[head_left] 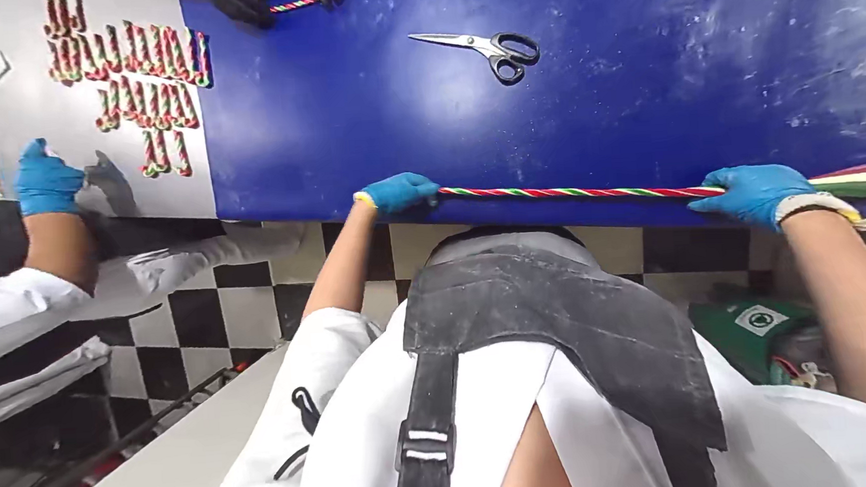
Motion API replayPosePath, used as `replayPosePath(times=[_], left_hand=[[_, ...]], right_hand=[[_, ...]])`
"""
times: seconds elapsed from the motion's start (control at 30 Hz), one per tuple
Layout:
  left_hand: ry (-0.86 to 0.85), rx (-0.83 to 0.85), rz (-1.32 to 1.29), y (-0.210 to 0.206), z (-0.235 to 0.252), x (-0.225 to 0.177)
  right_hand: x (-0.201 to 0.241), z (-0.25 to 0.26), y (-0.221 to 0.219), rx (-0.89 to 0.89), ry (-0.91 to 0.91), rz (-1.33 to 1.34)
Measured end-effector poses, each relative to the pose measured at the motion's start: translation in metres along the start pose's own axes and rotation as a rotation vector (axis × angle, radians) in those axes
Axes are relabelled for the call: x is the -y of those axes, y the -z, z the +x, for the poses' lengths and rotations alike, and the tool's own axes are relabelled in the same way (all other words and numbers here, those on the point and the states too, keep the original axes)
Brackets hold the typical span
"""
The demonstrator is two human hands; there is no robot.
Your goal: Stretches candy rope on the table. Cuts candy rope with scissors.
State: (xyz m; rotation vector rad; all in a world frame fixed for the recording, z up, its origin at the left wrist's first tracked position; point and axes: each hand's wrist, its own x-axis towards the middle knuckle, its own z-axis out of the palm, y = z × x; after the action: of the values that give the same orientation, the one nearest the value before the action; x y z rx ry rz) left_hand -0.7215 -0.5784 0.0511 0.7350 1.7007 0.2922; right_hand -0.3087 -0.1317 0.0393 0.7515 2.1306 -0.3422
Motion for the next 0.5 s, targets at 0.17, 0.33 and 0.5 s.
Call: replayPosePath(times=[0.17, 0.33, 0.5], left_hand=[[0.653, -0.544, 0.235, 0.019, -0.064, 0.051], [0.128, -0.947, 0.499, -0.104, -0.023, -0.009], [-0.005, -0.915, 0.592, -0.166, 0.064, -0.082]], right_hand=[[-0.001, 0.003, -0.002, 0.032, -0.035, 0.007], [-0.005, 0.007, -0.009, 0.048, -0.038, 0.056], [0.002, -0.004, 0.004, 0.038, 0.020, 0.037]])
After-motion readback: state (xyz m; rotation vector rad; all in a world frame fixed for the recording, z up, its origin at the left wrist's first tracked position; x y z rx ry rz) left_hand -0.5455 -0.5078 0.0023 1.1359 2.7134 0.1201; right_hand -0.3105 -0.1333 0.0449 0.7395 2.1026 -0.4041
